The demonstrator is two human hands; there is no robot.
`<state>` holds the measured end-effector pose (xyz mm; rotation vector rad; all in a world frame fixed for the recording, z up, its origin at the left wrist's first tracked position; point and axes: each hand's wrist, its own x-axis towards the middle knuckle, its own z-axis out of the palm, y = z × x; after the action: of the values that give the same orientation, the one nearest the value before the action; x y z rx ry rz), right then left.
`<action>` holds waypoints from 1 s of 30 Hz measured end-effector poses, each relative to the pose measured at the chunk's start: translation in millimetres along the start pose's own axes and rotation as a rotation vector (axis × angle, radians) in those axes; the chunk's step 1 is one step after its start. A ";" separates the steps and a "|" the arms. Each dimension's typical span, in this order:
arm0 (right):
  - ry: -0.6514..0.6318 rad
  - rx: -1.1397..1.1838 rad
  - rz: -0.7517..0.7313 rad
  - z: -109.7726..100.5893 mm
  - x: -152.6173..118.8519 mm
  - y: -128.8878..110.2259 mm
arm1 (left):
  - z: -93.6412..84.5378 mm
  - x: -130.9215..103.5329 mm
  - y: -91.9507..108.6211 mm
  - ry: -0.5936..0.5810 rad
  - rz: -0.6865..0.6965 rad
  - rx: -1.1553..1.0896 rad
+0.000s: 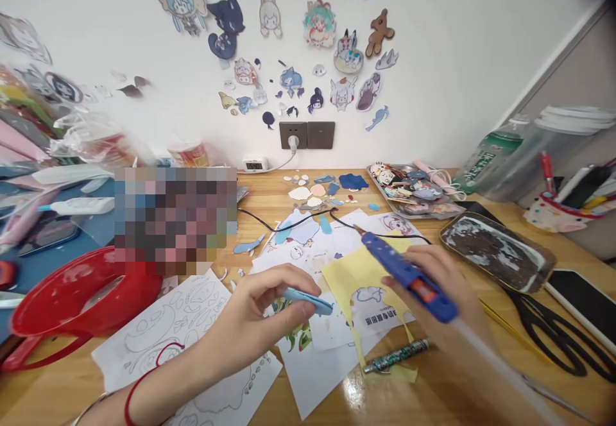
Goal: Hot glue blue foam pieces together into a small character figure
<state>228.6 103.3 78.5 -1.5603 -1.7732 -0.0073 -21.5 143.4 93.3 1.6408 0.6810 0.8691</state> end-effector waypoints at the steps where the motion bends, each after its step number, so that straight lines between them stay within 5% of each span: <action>1: -0.068 -0.096 -0.020 4.5 -1.0 0.8 | 0.3 -0.3 -0.5 0.004 0.011 -0.016; 5: -0.271 -0.475 -0.171 17.8 -6.9 2.6 | -0.3 -1.3 0.2 0.035 0.118 0.066; 9: -0.237 -0.625 -0.311 26.8 -12.7 4.2 | -2.0 -1.9 0.4 0.059 0.249 0.133; 12: -0.240 -0.645 -0.284 32.9 -17.1 6.1 | -2.9 -2.9 0.1 0.057 0.321 0.154; 18: -0.464 -0.243 -0.064 30.7 -19.4 9.9 | -2.3 -5.5 4.1 0.058 0.382 0.159; 24: -0.768 0.035 0.024 -8.7 -2.6 6.1 | 2.1 -6.2 8.4 0.088 0.419 0.066; 30: -0.453 0.216 -0.085 -31.0 9.5 -57.6 | 5.4 -7.6 12.0 0.098 0.507 0.077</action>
<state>196.2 82.3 132.2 -1.4023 -2.1025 0.5172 -21.4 131.5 102.7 1.8852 0.3660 1.3038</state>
